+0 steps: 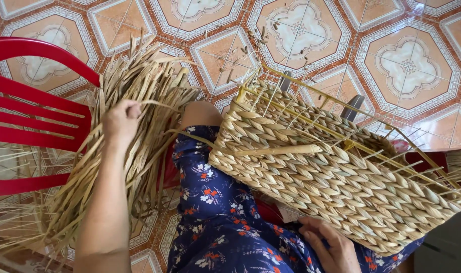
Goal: The person weaves a basket by hand, threading and wrapping dried plant fibers around a wire frame.
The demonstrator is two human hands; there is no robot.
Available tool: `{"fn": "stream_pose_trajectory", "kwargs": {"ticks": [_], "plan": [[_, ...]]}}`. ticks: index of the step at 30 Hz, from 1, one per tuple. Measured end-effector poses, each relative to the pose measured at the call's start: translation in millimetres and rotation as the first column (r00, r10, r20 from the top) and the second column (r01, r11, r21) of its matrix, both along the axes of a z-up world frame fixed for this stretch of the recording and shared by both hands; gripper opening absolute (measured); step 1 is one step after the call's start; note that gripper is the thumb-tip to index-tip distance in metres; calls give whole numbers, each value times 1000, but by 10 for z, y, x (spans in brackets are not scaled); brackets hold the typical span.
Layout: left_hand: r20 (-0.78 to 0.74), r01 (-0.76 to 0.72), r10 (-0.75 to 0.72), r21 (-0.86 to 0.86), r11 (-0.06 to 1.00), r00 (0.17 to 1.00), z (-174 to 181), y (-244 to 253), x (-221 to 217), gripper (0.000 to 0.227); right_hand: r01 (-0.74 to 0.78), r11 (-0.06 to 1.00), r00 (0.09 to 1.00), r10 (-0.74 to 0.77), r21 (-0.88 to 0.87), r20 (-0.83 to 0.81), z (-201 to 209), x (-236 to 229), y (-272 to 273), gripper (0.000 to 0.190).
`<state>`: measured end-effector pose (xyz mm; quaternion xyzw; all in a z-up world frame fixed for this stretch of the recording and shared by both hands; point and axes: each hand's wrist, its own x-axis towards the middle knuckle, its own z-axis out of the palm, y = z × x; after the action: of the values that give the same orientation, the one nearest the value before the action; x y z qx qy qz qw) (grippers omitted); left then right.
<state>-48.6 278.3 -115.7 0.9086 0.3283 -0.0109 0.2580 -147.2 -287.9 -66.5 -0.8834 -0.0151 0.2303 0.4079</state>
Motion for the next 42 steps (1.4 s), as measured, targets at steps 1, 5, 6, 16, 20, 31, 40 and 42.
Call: {"fn": "stream_pose_trajectory", "kwargs": {"ticks": [1, 5, 6, 16, 20, 31, 40, 42], "plan": [[123, -17, 20, -28, 999, 992, 61, 38, -6, 21, -15, 1000, 1000, 15, -3, 3, 25, 14, 17, 32], [429, 62, -28, -66, 996, 903, 511, -101, -71, 20, -36, 999, 999, 35, 30, 17, 147, 81, 189, 30], [585, 155, -99, -46, 987, 805, 623, -173, -94, 18, -48, 996, 999, 47, 77, 7, 164, 94, 240, 30], [636, 958, -727, -74, 279, 260, 1745, -1675, -704, 15, -44, 477, 966, 244, 878, -84, 600, 326, 1097, 51], [520, 994, -847, -55, 94, 109, 1881, -1962, -631, 16, 53, 528, 970, 175, 848, -169, 585, 374, 1192, 43], [209, 905, -899, -275, 324, 385, 1113, -2217, -306, 25, -228, 900, 849, -2, 371, 528, 678, 357, 1247, 42], [707, 936, -685, 99, 339, 173, 1749, -2542, -160, 41, 200, 697, 955, -295, 689, 21, -130, 161, 954, 25], [757, 948, -604, -64, 313, 250, 1500, -2606, -110, 32, 196, 676, 976, -207, 710, -73, -74, 170, 1008, 27]]}}
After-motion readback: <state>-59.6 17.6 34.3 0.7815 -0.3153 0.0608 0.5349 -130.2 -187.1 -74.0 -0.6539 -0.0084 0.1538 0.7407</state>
